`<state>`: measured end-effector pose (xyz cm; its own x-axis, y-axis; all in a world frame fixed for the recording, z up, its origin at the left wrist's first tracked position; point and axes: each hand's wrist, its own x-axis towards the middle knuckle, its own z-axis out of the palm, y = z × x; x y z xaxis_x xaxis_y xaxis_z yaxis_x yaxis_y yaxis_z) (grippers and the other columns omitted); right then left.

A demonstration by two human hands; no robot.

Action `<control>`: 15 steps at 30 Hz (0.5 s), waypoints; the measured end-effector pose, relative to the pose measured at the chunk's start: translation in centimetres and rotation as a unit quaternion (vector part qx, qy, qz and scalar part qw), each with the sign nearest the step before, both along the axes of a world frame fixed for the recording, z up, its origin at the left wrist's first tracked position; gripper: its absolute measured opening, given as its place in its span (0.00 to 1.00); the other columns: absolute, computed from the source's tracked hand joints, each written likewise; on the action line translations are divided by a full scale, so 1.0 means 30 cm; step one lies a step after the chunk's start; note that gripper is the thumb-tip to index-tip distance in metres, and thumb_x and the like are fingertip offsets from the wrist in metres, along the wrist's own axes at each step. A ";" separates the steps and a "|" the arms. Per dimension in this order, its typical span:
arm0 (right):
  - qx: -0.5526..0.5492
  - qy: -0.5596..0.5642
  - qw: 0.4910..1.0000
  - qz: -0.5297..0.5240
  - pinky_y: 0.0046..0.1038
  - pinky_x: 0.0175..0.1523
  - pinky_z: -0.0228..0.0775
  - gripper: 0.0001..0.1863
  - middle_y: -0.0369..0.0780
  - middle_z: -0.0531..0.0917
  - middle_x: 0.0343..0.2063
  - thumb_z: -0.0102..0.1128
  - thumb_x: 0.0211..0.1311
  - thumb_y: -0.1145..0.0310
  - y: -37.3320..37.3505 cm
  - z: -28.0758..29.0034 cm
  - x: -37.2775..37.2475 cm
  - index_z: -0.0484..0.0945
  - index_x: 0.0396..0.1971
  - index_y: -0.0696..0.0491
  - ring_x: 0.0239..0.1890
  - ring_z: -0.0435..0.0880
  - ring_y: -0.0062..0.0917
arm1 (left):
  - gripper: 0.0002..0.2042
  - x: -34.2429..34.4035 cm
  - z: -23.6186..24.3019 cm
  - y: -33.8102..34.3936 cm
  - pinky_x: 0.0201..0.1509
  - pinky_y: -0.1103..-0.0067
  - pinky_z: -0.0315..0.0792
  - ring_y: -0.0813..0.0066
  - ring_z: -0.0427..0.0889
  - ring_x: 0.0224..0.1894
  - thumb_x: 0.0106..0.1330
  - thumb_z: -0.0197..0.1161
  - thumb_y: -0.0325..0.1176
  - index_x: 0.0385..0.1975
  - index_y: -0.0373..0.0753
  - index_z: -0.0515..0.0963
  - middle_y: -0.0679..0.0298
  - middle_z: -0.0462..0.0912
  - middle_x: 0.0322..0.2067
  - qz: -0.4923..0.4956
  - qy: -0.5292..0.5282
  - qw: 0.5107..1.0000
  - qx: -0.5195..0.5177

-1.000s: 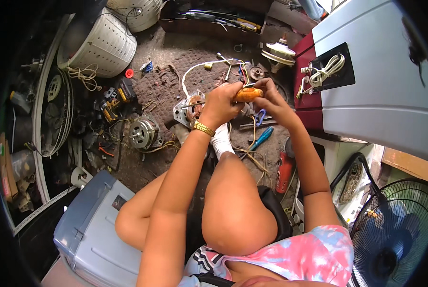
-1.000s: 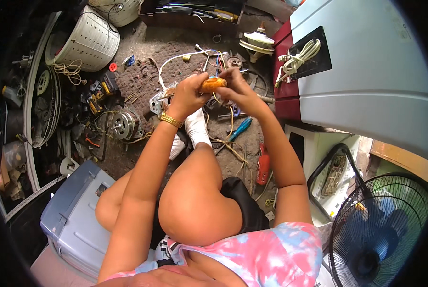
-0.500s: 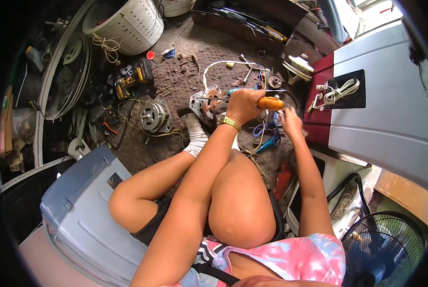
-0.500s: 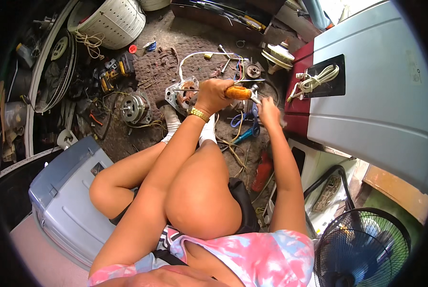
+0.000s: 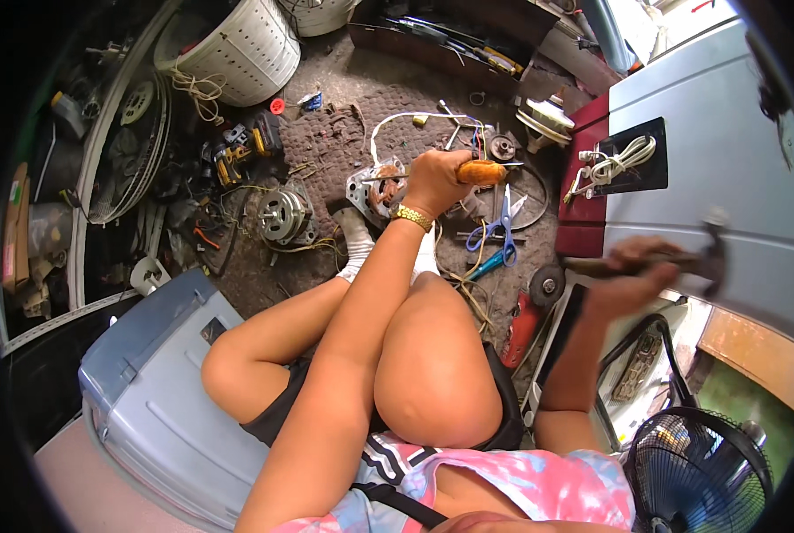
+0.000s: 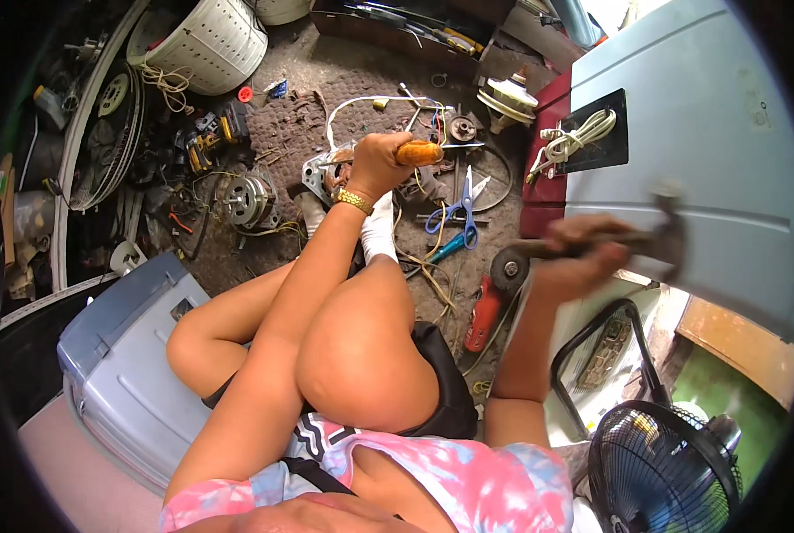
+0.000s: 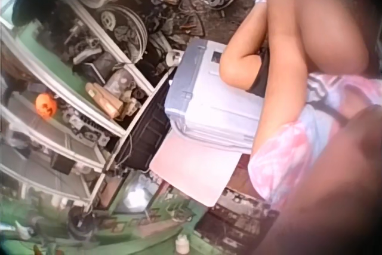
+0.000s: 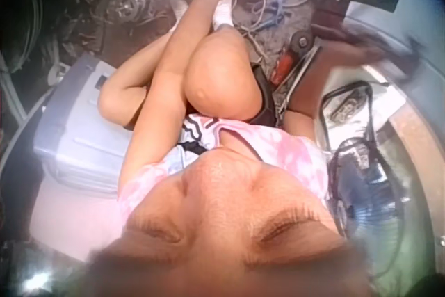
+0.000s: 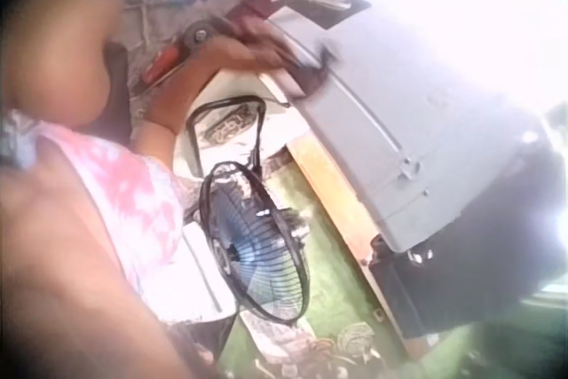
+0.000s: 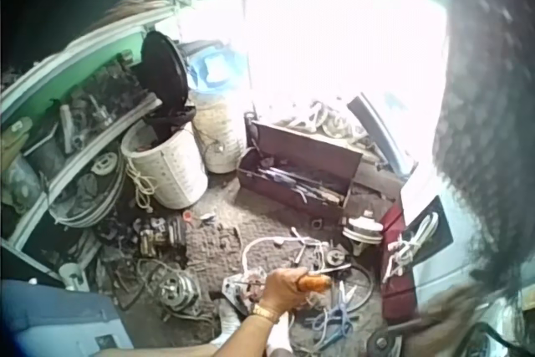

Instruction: The person disassembles electric motor housings by rotating components by hand, positioning screwdrivers against the seams, and striking the tools with a hammer to separate the parts.

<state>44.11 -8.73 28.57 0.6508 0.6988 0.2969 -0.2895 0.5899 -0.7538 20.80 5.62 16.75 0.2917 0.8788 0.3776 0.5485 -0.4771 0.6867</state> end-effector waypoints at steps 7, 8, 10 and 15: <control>-0.289 -0.213 0.930 0.078 0.24 0.35 0.65 0.17 0.38 0.77 0.31 0.53 0.77 0.56 -0.001 0.002 -0.059 0.76 0.52 0.53 0.30 0.74 0.22 | 0.09 -0.043 -0.059 -0.028 0.32 0.62 0.78 0.53 0.85 0.29 0.52 0.72 0.42 0.24 0.49 0.79 0.60 0.83 0.22 0.001 0.046 0.999 0.024; -0.221 -0.149 0.962 0.058 0.20 0.23 0.62 0.17 0.35 0.75 0.26 0.53 0.76 0.54 0.003 0.114 -0.019 0.75 0.51 0.52 0.22 0.71 0.17 | 0.10 -0.035 -0.049 -0.015 0.31 0.62 0.78 0.53 0.85 0.29 0.52 0.73 0.42 0.24 0.48 0.78 0.60 0.83 0.22 -0.005 0.024 0.999 0.023; -0.031 -0.081 0.996 -0.012 0.19 0.22 0.61 0.22 0.34 0.73 0.24 0.53 0.73 0.45 -0.001 0.229 0.062 0.73 0.51 0.48 0.20 0.66 0.17 | 0.09 -0.049 -0.025 0.012 0.31 0.62 0.77 0.53 0.85 0.29 0.52 0.73 0.40 0.24 0.47 0.79 0.59 0.83 0.22 -0.001 0.030 0.999 0.012; -0.378 -0.358 0.852 0.053 0.28 0.46 0.73 0.17 0.41 0.80 0.40 0.50 0.79 0.58 -0.047 -0.304 -0.038 0.77 0.53 0.56 0.38 0.77 0.32 | 0.09 0.031 -0.005 0.001 0.33 0.63 0.79 0.53 0.86 0.31 0.53 0.75 0.43 0.29 0.49 0.84 0.57 0.85 0.26 -0.041 -0.018 0.998 -0.052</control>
<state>42.98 -10.13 19.44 0.4128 0.9103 0.0307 0.3821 -0.1425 -0.9130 21.72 5.66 16.60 0.3514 0.8881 0.2964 0.4854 -0.4435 0.7535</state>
